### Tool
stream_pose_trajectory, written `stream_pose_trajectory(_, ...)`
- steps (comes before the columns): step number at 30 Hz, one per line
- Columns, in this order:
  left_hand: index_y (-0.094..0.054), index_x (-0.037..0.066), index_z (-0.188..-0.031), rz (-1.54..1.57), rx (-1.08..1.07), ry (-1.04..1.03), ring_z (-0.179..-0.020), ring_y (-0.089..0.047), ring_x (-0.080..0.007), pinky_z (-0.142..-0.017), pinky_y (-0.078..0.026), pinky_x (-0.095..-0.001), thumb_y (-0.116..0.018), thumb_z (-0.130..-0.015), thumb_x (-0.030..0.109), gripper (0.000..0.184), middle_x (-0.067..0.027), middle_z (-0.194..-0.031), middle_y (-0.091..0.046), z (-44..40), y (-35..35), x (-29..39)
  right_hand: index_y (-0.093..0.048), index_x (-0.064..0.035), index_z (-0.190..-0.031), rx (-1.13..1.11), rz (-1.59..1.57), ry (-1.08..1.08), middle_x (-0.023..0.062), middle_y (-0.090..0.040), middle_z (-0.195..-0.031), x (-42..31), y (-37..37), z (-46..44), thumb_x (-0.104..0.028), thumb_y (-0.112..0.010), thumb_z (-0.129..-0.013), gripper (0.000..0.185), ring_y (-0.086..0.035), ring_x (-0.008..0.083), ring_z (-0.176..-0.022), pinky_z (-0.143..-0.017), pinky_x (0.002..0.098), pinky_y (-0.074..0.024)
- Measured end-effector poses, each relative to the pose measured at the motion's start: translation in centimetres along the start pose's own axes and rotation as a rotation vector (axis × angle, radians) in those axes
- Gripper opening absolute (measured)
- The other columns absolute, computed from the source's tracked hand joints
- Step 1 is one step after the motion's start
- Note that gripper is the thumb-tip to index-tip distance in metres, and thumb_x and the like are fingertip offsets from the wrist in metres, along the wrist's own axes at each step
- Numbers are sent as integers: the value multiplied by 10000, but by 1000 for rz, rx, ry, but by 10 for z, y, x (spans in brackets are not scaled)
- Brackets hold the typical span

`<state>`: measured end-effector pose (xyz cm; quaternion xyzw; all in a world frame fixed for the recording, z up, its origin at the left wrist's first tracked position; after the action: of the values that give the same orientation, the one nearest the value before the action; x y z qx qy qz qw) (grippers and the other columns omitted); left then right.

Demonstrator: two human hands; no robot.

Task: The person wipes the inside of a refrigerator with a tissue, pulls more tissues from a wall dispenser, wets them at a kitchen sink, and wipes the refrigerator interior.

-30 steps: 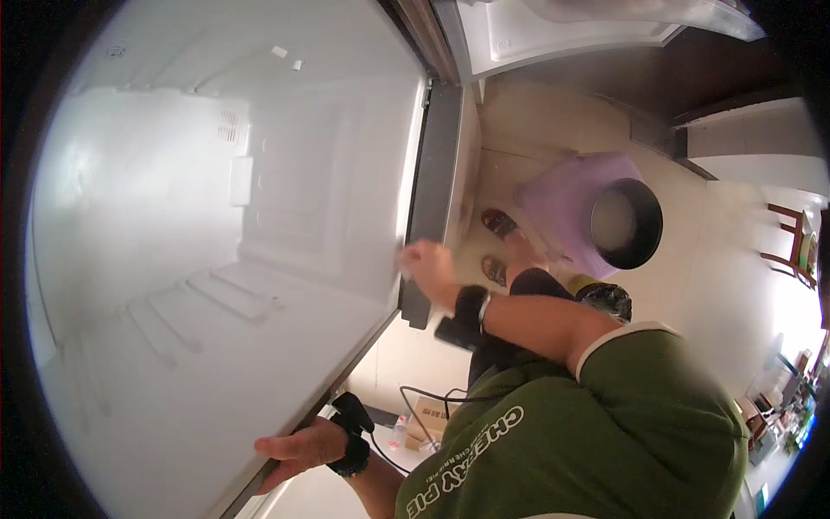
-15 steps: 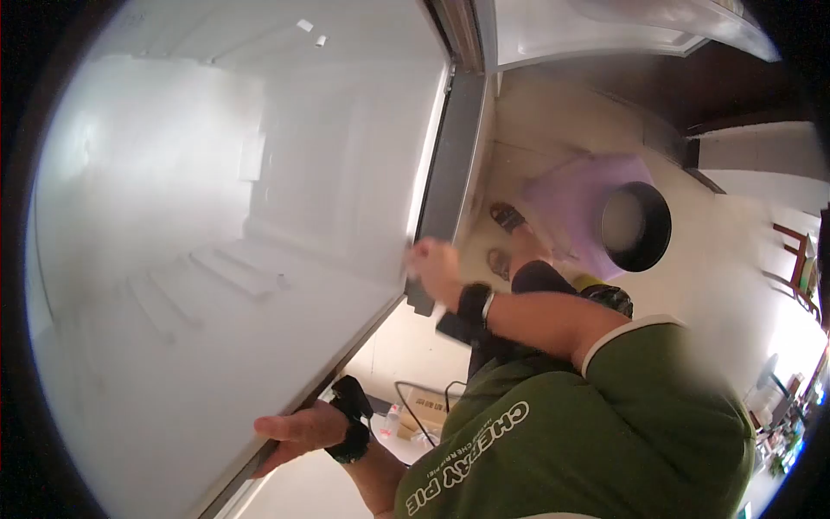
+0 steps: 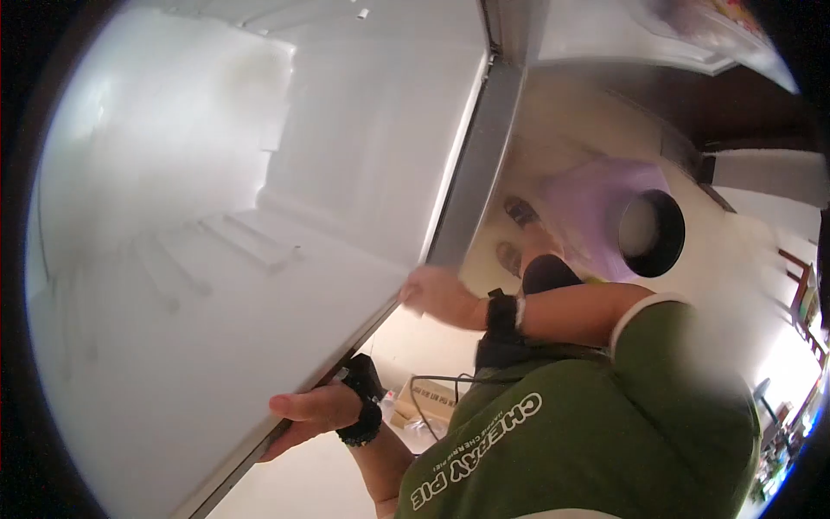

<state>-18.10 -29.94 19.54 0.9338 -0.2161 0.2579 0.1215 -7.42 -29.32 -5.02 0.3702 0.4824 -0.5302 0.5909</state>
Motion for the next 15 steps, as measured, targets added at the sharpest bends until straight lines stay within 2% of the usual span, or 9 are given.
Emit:
stream_pose_trajectory(1,-100,-15,-1356,33,7,-8,-1185,-347,-313,-934,-364,-445,-545,-822,331,776,-231,-1334,-241,1,0,-1,-586,-42,-780,89,179,34,145,-578,-793,-9,19,-5,-216,-550,-798,179,-581,289,-763,-691,391,-460)
stream_pose_trajectory(3,-103,10,-1351,-19,12,-53,-1130,-392,-335,-901,-403,-455,-587,-796,334,805,-246,-1300,-275,-3,10,-10,-584,-55,-803,209,220,269,128,-574,-836,-27,36,-36,-182,-533,-807,137,-554,286,-846,-710,396,-452)
stream_pose_trajectory(5,-102,21,-1350,-37,19,-82,-1104,-414,-345,-884,-425,-458,-611,-780,334,826,-253,-1284,-292,-4,12,-10,-599,-72,-797,187,277,604,102,-575,-833,-50,25,-71,-123,-525,-798,89,-536,279,-866,-721,388,-463)
stream_pose_trajectory(8,-95,16,-1353,-20,14,-106,-1108,-412,-340,-883,-429,-453,-615,-774,326,838,-250,-1283,-294,-5,8,-7,-613,-85,-782,-66,502,720,80,-580,-833,-20,-30,-111,-76,-546,-760,71,-536,270,-863,-733,376,-479)
stream_pose_trajectory(11,-89,9,-1353,-3,5,-98,-1109,-410,-335,-882,-431,-450,-611,-775,314,836,-248,-1282,-299,-3,9,-9,-620,-76,-767,-203,785,731,70,-583,-832,-23,-29,-105,-46,-561,-727,77,-539,256,-867,-746,363,-488)
stream_pose_trajectory(13,-85,4,-1352,8,23,-59,-1111,-410,-333,-881,-432,-448,-602,-779,307,828,-248,-1281,-301,-2,6,-5,-624,-69,-763,-219,768,762,69,-591,-833,-13,-23,-89,-32,-562,-716,86,-540,254,-865,-740,359,-487)
stream_pose_trajectory(15,-86,-29,-1349,-29,73,-28,-1160,-364,-330,-913,-386,-459,-569,-791,333,822,-249,-1296,-268,0,13,-16,-632,-68,-770,-194,716,773,69,-599,-832,-8,-12,-71,-25,-563,-707,103,-541,251,-862,-732,355,-486)
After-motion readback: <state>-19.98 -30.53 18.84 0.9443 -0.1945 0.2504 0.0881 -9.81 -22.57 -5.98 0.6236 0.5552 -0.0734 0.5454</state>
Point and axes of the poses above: each hand's wrist, its own z-axis away from the middle knuckle, its own y-axis out of the back of the hand, x = y × z, the point moved 6 cm from there along -z, towards the middle knuckle
